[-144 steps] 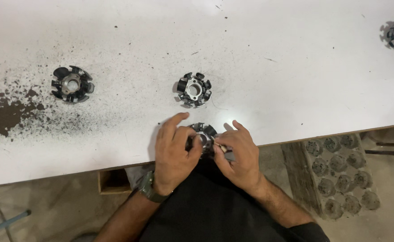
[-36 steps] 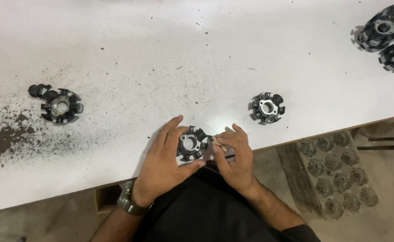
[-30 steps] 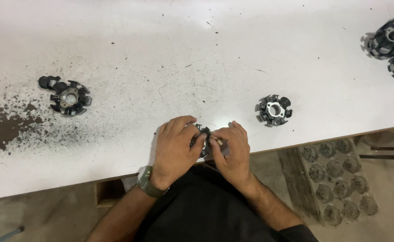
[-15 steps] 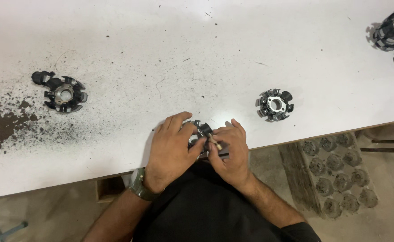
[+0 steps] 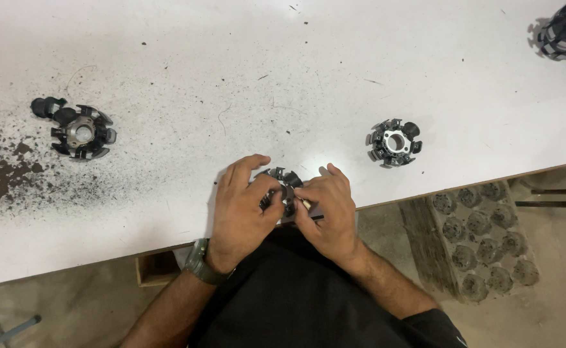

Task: The person sits at a white workbench disassembling small black plastic wheel-hub-like components one at a time. They hold each unit, pry it apart using a small pointed blade-like tool, separate the inner metal hub from the outer plastic parts, and set the pieces aside in a growing pile of disassembled parts.

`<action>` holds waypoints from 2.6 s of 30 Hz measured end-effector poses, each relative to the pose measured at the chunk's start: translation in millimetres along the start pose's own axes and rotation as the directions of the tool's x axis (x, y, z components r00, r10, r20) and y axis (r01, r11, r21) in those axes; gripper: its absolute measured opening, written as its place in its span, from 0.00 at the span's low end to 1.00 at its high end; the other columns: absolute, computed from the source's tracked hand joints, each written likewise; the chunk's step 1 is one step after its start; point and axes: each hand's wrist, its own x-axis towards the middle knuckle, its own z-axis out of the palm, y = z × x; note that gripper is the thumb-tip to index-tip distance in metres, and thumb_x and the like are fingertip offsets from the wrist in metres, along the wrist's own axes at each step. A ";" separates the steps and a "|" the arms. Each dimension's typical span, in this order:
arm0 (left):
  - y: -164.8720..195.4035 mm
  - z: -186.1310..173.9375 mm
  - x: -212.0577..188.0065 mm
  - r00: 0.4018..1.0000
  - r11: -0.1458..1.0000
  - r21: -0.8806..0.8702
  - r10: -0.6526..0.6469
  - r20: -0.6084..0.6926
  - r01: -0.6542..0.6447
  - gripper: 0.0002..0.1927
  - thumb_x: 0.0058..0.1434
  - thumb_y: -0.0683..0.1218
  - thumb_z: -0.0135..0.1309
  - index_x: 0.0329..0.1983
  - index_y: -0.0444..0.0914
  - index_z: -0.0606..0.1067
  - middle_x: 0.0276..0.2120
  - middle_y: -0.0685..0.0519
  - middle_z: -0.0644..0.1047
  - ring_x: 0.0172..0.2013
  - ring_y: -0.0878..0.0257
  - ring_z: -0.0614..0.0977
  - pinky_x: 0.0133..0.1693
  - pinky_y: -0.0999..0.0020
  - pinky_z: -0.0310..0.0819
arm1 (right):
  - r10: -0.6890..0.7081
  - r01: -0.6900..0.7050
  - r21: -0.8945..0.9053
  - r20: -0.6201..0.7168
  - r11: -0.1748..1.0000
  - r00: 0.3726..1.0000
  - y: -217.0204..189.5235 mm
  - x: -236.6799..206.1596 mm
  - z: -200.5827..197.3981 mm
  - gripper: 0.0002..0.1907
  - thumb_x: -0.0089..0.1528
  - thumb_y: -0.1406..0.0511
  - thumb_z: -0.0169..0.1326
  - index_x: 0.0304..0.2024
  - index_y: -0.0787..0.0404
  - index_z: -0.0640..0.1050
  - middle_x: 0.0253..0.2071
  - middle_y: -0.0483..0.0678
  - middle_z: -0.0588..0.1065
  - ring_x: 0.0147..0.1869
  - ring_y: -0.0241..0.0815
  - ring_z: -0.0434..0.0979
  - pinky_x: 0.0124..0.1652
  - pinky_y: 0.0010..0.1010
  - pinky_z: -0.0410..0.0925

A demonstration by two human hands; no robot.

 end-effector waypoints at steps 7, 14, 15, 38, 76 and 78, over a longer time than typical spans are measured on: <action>7.7 5.5 -0.2 1.000 1.000 0.002 -0.020 0.022 0.020 0.07 0.56 0.44 0.63 0.36 0.40 0.77 0.56 0.49 0.75 0.57 0.51 0.74 0.57 0.50 0.64 | 0.040 -0.040 0.027 0.013 0.999 0.999 -2.7 5.5 -4.4 0.12 0.57 0.72 0.64 0.42 0.59 0.77 0.41 0.47 0.78 0.48 0.45 0.80 0.68 0.54 0.64; 6.3 18.5 -4.1 0.998 0.996 0.085 0.019 -0.068 -0.013 0.05 0.57 0.42 0.58 0.34 0.36 0.73 0.53 0.47 0.76 0.54 0.51 0.76 0.54 0.51 0.64 | 0.045 -0.045 0.046 0.004 0.998 0.999 -2.1 1.5 -4.9 0.13 0.59 0.73 0.62 0.45 0.60 0.76 0.41 0.47 0.78 0.48 0.44 0.80 0.69 0.54 0.64; 5.7 19.6 -4.9 0.997 0.996 0.089 0.029 -0.067 -0.023 0.06 0.57 0.41 0.57 0.34 0.35 0.73 0.53 0.46 0.76 0.54 0.51 0.76 0.54 0.51 0.64 | 0.043 -0.043 0.054 -0.003 0.998 0.999 -1.9 0.5 -5.0 0.13 0.59 0.74 0.62 0.45 0.60 0.76 0.42 0.47 0.78 0.48 0.44 0.80 0.69 0.54 0.64; -0.3 -7.9 -4.1 0.989 0.993 0.105 0.075 -0.126 -0.061 0.16 0.60 0.43 0.60 0.50 0.33 0.77 0.58 0.45 0.73 0.56 0.50 0.76 0.56 0.53 0.69 | 0.005 -0.005 -0.003 -0.032 1.000 0.999 -1.7 3.8 -10.9 0.11 0.61 0.73 0.59 0.45 0.60 0.75 0.41 0.47 0.78 0.49 0.45 0.79 0.69 0.53 0.61; -2.3 5.7 -12.0 0.994 0.994 0.041 0.104 -0.045 -0.102 0.09 0.58 0.38 0.57 0.42 0.33 0.73 0.46 0.46 0.78 0.42 0.52 0.82 0.41 0.60 0.79 | -0.149 0.149 0.020 -0.009 0.989 0.989 4.1 -1.1 0.9 0.17 0.56 0.75 0.64 0.45 0.59 0.74 0.40 0.47 0.76 0.55 0.47 0.78 0.70 0.57 0.60; -1.7 7.6 -14.4 0.990 0.992 0.043 0.122 -0.077 -0.119 0.10 0.58 0.37 0.57 0.42 0.32 0.73 0.46 0.45 0.78 0.42 0.52 0.82 0.41 0.60 0.80 | -0.166 0.166 0.016 -0.003 0.986 0.986 2.7 -1.7 2.6 0.17 0.57 0.74 0.64 0.45 0.60 0.74 0.41 0.48 0.76 0.55 0.47 0.78 0.70 0.56 0.61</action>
